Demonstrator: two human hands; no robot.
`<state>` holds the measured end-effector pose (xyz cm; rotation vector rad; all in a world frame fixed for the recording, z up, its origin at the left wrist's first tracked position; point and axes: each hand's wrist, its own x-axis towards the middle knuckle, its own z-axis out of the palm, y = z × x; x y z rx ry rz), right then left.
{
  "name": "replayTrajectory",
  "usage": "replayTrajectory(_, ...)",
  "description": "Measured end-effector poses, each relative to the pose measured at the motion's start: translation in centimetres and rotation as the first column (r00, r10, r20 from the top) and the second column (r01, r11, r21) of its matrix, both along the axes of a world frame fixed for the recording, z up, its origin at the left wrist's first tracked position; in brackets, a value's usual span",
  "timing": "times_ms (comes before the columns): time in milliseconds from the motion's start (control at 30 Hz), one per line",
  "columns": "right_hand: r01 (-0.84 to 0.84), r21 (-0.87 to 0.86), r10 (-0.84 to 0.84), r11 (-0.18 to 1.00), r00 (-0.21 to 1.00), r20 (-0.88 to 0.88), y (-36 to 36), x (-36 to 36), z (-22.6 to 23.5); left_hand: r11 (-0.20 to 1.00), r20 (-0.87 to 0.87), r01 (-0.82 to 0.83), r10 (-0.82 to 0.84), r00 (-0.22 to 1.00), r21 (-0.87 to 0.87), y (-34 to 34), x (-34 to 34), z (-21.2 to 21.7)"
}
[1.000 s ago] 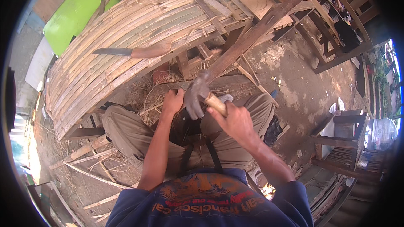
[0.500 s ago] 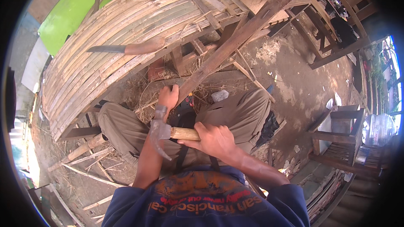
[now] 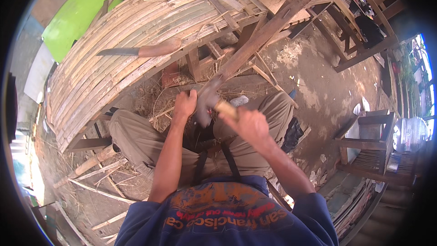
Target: The person sits on the ground and uses a machete to split a thin wooden plank, then uses a hammer to drive a nail into a wooden beam. The person handles wooden planks and a wooden beam while working in a cluttered outdoor area.
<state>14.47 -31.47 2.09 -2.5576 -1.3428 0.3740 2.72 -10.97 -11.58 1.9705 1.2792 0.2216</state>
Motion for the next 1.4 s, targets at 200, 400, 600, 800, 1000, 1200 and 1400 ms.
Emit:
replayTrajectory(200,-0.260,0.048,0.261,0.964,0.965,-0.023,-1.5,-3.8,2.3,1.000,0.034,-0.006,0.006,0.999,0.000,0.2,0.0,-0.5)
replayTrajectory(400,0.065,0.163,-0.062,0.984,0.998,-0.026,0.3,2.4,-1.3,0.995,0.079,0.033,-0.040,0.996,0.091,0.1,0.0,-1.2)
replayTrajectory(600,-0.331,0.243,0.348,0.912,0.937,-0.029,-1.4,-3.3,2.8,0.986,0.070,0.163,-0.165,0.984,0.038,1.0,-1.1,-2.0)
replayTrajectory(800,-0.007,0.147,0.004,0.989,1.000,0.020,0.1,2.1,-1.5,0.993,0.118,0.030,-0.044,0.992,0.114,0.3,0.2,-0.4)
replayTrajectory(1000,-0.424,0.335,0.419,0.841,0.903,0.091,-1.2,-3.1,3.0,0.981,0.022,0.050,-0.055,0.998,0.187,0.8,-0.4,-3.6)
replayTrajectory(1200,-0.031,0.070,0.031,0.997,0.999,0.007,-0.6,2.3,-0.5,0.997,0.076,0.047,-0.051,0.996,0.063,0.6,1.6,-0.6)
replayTrajectory(1400,-0.460,0.363,0.483,0.810,0.875,0.032,-1.7,-2.7,1.2,0.996,0.062,0.031,-0.037,0.997,0.089,0.4,0.0,-2.5)
